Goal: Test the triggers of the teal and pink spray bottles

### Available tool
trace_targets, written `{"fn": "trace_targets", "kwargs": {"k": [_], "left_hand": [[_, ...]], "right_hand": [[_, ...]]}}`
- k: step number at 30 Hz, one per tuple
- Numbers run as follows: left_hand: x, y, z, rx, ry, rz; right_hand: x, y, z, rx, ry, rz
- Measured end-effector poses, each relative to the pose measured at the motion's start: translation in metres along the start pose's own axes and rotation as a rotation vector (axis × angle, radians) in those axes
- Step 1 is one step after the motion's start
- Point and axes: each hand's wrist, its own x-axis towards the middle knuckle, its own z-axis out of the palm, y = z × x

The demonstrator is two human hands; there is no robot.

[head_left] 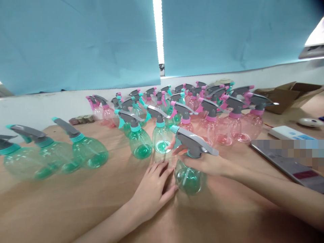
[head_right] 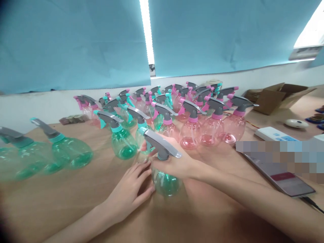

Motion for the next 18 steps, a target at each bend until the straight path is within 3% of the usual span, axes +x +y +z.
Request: {"fn": "trace_targets", "kwargs": {"k": [10,18], "left_hand": [[-0.012,0.007,-0.007,-0.257,0.037,-0.027],[-0.045,0.002,-0.018,-0.368,0.143,-0.205]], "right_hand": [[0.001,0.005,0.014,-0.015,0.019,-0.002],[0.020,0.005,0.060,0.046,0.002,-0.014]]}}
